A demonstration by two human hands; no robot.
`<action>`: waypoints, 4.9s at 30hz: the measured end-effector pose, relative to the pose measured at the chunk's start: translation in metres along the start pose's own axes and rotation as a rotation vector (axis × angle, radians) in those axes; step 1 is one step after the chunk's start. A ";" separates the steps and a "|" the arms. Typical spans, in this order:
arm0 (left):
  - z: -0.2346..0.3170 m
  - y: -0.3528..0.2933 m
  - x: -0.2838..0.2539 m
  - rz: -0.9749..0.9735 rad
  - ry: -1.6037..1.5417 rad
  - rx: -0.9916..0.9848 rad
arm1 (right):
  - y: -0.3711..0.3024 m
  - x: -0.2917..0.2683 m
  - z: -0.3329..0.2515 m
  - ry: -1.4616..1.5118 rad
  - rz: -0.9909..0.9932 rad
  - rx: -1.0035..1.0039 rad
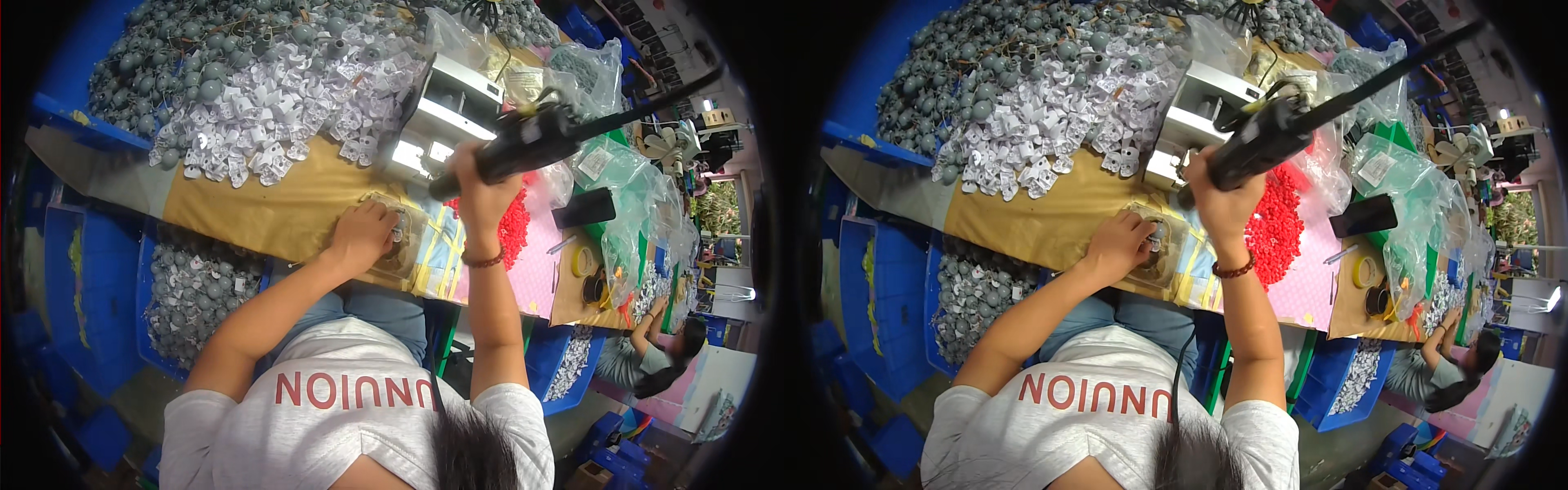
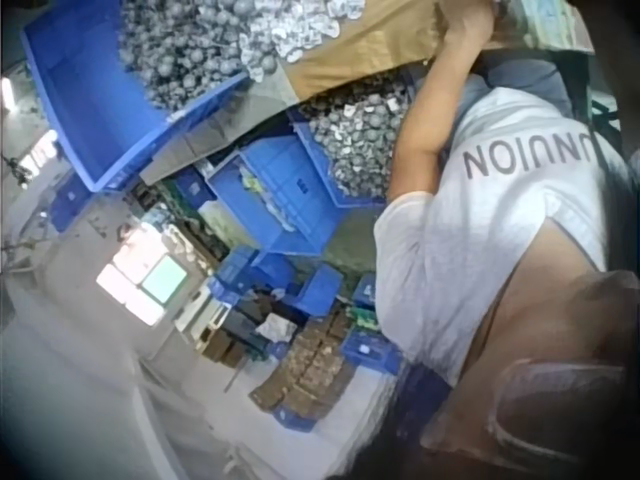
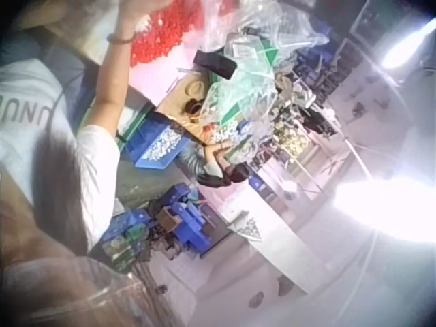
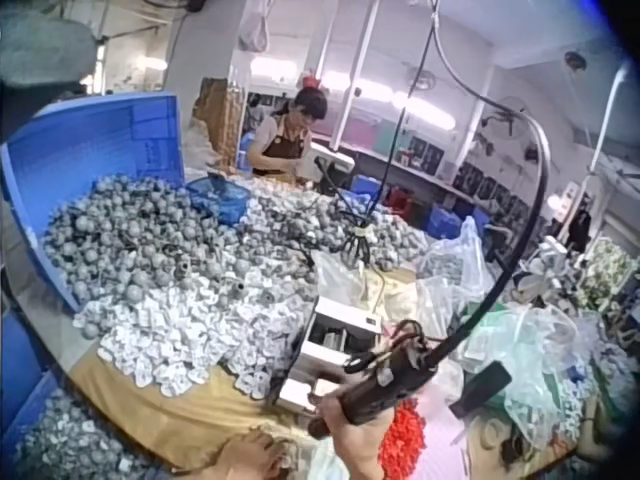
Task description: Assembling small grey plastic toy or electronic components using an electric screwdriver at a factory workbench.
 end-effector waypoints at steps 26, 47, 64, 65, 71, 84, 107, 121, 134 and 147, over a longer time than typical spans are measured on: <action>-0.006 -0.001 0.007 -0.040 0.015 -0.062 | -0.013 0.012 0.027 -0.082 -0.082 0.123; -0.010 0.000 0.004 -0.065 -0.021 -0.088 | -0.095 0.015 0.026 0.035 -0.219 0.080; -0.014 -0.002 -0.002 0.026 -0.044 -0.202 | -0.067 0.019 0.025 -0.171 -0.306 0.136; -0.013 -0.004 -0.001 0.033 -0.026 -0.200 | -0.050 0.022 0.015 -0.017 -0.258 0.046; 0.002 -0.016 0.003 0.025 0.030 -0.052 | -0.025 0.051 0.037 0.006 -0.066 0.033; 0.008 -0.026 0.000 0.124 0.061 0.067 | -0.042 0.063 0.094 -0.019 -0.132 0.116; -0.022 -0.008 -0.013 -0.072 -0.419 -0.187 | 0.023 -0.033 -0.058 -0.005 0.131 -0.187; -0.024 -0.031 0.001 -0.299 -0.999 -0.580 | -0.094 -0.042 0.009 -0.612 -0.190 -0.046; -0.014 -0.068 -0.045 0.200 -0.618 -0.444 | -0.145 0.020 0.077 -0.112 -0.127 0.434; -0.122 -0.212 -0.186 0.354 -0.280 -0.767 | -0.159 0.057 0.070 0.205 -0.574 0.605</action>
Point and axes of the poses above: each hand's wrist, its own y-axis towards the middle knuckle, its own x-axis out of the palm, z = x × y, the point moved 10 cm from there along y, towards the middle knuckle, and after that the axes turned 8 degrees about -x, right-handed, at the moved point
